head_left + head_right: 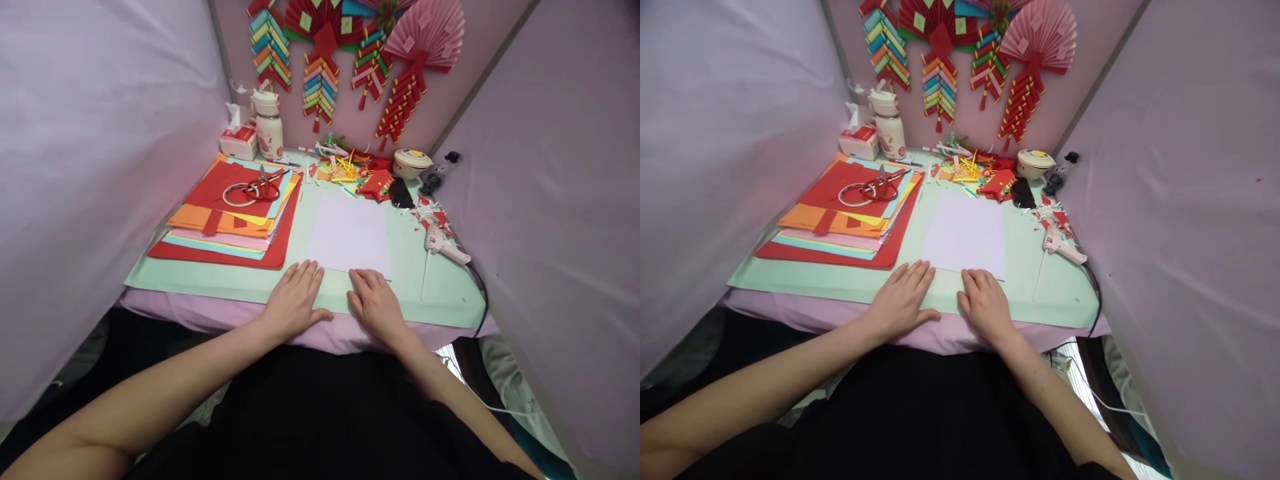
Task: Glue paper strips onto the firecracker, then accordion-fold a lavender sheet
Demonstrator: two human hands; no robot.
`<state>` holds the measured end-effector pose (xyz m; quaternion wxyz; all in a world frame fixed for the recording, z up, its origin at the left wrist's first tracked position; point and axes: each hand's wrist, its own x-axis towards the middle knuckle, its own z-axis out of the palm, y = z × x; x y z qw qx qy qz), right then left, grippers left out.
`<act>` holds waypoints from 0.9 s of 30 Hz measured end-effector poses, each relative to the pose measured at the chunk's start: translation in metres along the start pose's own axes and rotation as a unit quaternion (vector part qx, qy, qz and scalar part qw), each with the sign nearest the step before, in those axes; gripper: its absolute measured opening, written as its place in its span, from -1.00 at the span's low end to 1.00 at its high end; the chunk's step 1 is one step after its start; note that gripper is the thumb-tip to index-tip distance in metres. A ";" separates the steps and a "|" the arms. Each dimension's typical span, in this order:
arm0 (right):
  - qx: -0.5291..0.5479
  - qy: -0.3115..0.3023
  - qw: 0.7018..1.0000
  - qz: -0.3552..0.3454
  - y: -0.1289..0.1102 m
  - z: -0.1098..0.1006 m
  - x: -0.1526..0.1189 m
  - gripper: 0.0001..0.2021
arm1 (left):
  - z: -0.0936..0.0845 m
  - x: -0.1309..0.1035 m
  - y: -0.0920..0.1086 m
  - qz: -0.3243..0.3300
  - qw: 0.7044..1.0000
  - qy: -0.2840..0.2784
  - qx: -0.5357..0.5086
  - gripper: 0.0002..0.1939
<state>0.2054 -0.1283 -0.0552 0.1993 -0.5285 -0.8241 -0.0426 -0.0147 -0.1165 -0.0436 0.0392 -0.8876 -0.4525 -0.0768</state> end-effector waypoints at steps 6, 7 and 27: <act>0.001 -0.002 1.000 0.001 0.000 -0.001 0.000 -0.58 | -0.007 0.000 -0.005 -0.016 1.000 -0.002 -0.002 -0.12; 0.001 -0.004 1.000 0.000 0.000 -0.002 0.001 -0.58 | -0.008 0.001 -0.005 -0.020 1.000 -0.001 -0.004 -0.13; -0.048 -0.014 0.998 0.023 -0.016 0.001 0.015 -0.59 | -0.005 0.045 0.003 0.121 0.991 -0.022 -0.059 -0.26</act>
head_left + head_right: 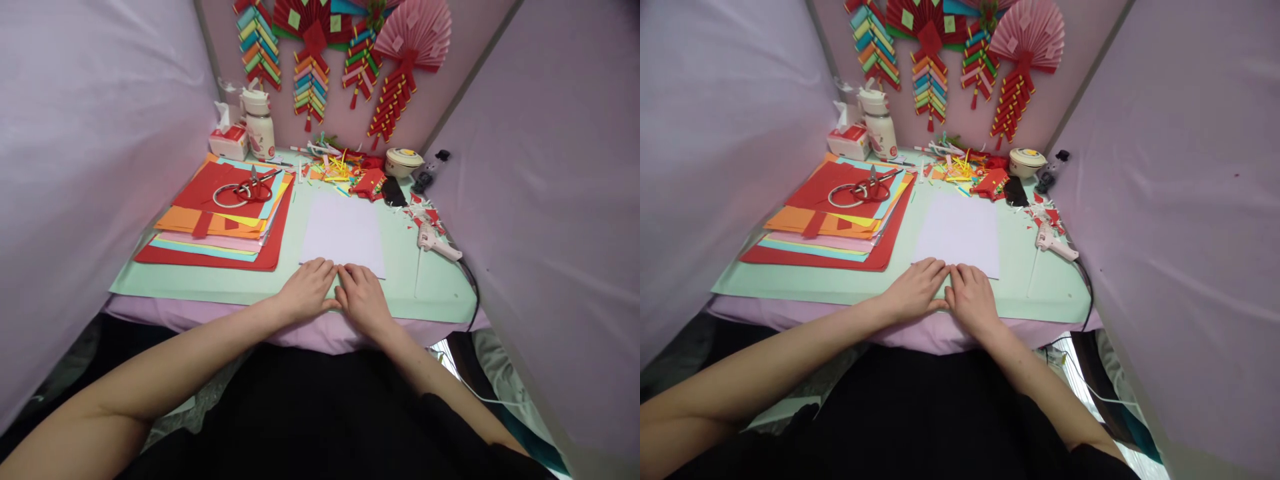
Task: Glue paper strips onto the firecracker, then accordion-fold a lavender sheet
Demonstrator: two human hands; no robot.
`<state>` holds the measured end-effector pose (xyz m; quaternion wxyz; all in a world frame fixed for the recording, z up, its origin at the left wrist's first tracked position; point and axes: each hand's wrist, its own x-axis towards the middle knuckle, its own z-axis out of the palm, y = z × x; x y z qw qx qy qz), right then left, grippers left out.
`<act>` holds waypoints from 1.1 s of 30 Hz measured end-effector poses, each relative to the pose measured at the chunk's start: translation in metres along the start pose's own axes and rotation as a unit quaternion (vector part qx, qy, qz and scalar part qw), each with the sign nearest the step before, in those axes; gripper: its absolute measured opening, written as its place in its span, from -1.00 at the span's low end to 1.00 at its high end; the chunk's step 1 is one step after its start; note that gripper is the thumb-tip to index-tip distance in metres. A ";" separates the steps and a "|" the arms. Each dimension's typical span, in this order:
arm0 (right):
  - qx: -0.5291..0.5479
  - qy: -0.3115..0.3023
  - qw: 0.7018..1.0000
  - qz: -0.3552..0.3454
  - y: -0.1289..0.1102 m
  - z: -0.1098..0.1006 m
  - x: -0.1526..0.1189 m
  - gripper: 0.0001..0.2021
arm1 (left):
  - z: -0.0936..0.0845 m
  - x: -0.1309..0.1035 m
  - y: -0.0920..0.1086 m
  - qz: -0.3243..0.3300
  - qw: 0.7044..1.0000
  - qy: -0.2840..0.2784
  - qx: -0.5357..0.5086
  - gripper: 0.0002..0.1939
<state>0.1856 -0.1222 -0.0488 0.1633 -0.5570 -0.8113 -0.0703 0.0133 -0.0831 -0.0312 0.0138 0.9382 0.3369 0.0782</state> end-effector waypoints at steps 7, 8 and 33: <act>-0.025 -0.017 0.999 0.018 0.001 -0.004 -0.004 -0.55 | 0.002 -0.008 -0.003 -0.038 0.999 0.003 0.006 -0.20; -0.031 -0.016 0.999 0.024 0.003 -0.004 -0.007 -0.55 | 0.002 -0.011 -0.004 -0.047 0.999 0.003 0.012 -0.18; -0.097 0.040 0.983 0.148 0.036 -0.008 -0.052 -0.61 | -0.002 -0.037 0.002 -0.172 0.984 0.037 0.016 -0.33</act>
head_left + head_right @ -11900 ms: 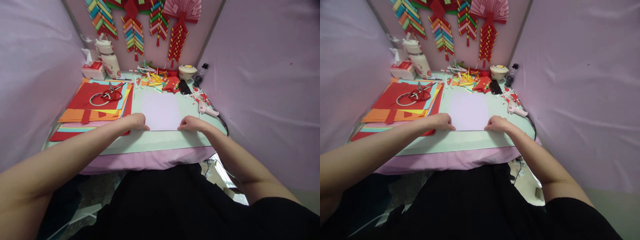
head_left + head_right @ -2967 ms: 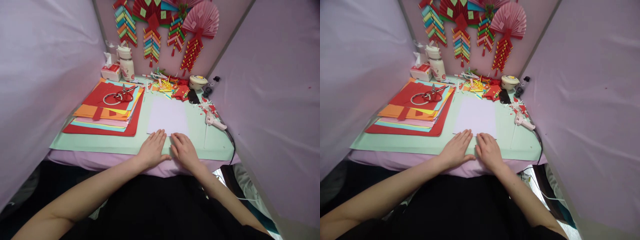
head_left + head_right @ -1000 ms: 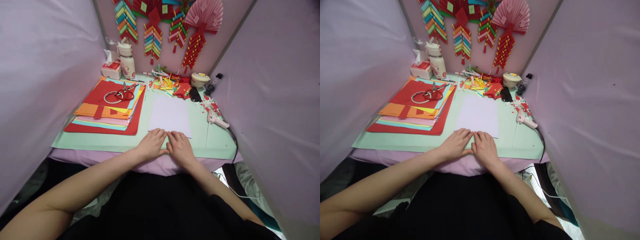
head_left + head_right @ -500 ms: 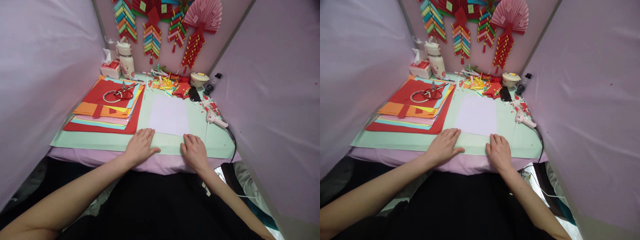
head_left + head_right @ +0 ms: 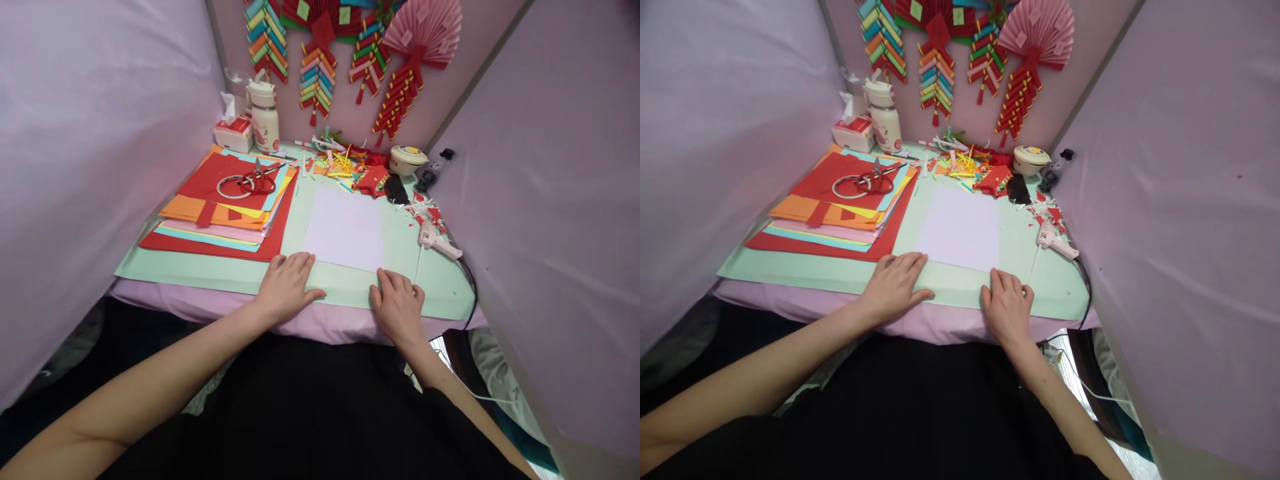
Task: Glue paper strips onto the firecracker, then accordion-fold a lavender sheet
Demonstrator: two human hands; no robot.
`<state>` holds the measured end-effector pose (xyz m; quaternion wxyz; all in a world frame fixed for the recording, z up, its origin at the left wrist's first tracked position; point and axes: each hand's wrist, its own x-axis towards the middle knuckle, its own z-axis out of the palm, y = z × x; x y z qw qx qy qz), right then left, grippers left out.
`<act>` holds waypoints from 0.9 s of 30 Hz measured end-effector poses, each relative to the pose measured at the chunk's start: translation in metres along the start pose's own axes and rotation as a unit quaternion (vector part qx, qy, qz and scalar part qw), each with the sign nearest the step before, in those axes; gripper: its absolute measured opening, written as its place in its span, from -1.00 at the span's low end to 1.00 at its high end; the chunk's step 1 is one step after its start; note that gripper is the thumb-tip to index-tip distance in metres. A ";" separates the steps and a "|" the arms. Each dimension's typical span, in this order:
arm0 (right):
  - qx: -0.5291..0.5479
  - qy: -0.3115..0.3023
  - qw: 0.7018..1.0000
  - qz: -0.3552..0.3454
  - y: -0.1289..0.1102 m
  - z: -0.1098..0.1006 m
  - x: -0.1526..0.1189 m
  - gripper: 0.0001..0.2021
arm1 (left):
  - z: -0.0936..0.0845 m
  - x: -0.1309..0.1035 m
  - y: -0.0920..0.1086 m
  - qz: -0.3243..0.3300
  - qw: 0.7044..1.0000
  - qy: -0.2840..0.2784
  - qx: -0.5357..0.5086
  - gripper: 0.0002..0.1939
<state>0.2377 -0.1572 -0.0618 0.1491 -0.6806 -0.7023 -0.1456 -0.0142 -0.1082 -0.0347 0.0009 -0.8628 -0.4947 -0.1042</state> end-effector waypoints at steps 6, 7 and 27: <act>0.028 -0.003 1.000 -0.009 0.010 -0.002 0.007 -0.64 | -0.003 0.003 -0.002 0.023 1.000 0.002 0.004 -0.30; 0.030 0.003 0.999 -0.010 0.011 -0.004 0.009 -0.64 | -0.004 0.004 -0.002 0.026 1.000 0.001 0.006 -0.28; 0.069 -0.050 0.985 -0.153 -0.047 0.003 0.040 -0.59 | 0.005 0.030 0.027 0.107 0.994 -0.003 -0.003 -0.27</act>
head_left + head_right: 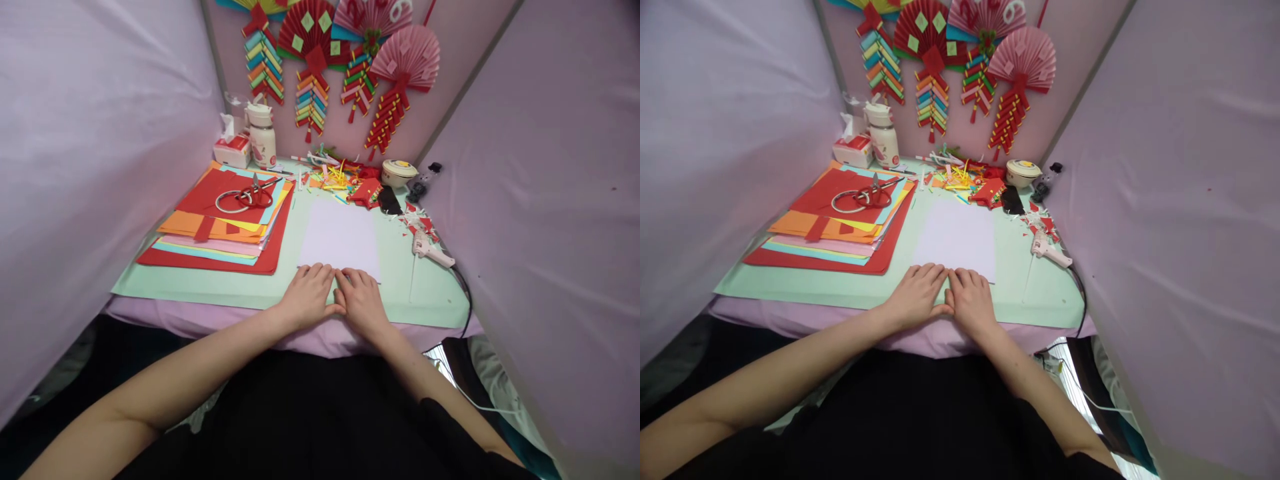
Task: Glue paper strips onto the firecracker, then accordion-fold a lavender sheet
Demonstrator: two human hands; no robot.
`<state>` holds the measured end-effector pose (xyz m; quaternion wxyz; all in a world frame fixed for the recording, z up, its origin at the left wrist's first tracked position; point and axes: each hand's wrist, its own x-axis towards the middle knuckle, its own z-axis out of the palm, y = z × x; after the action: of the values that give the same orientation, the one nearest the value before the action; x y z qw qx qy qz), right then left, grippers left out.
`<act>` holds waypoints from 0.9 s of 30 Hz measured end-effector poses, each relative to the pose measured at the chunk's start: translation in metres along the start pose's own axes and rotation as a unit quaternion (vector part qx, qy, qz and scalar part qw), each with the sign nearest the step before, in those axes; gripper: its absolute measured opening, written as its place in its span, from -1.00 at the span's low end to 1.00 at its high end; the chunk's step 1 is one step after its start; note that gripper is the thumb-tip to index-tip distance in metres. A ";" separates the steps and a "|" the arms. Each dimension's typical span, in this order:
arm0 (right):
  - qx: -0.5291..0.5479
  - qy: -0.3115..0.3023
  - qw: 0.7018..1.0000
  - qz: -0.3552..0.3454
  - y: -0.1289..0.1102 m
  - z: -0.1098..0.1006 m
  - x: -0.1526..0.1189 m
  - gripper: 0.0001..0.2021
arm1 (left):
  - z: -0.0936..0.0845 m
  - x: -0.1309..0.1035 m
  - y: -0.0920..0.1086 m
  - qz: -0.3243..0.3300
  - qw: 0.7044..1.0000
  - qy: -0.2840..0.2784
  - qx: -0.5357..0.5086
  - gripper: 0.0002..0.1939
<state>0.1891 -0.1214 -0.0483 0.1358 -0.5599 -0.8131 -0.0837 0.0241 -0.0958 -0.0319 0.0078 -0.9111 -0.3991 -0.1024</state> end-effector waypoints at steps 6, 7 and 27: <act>-0.020 0.003 1.000 0.013 0.000 -0.004 -0.002 -0.59 | -0.002 -0.006 -0.006 -0.008 1.000 0.002 0.016 -0.26; -0.025 0.006 0.999 0.019 0.003 -0.006 -0.005 -0.60 | -0.003 -0.009 -0.009 -0.019 1.000 0.002 0.021 -0.25; -0.062 0.056 0.991 0.102 0.055 0.001 -0.049 -0.68 | 0.000 -0.041 -0.016 -0.152 0.987 0.048 0.025 -0.32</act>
<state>0.2571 -0.1445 -0.0650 0.1539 -0.6415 -0.7361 -0.1514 -0.0143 -0.1148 -0.0407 0.0341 -0.8335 -0.5345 -0.1357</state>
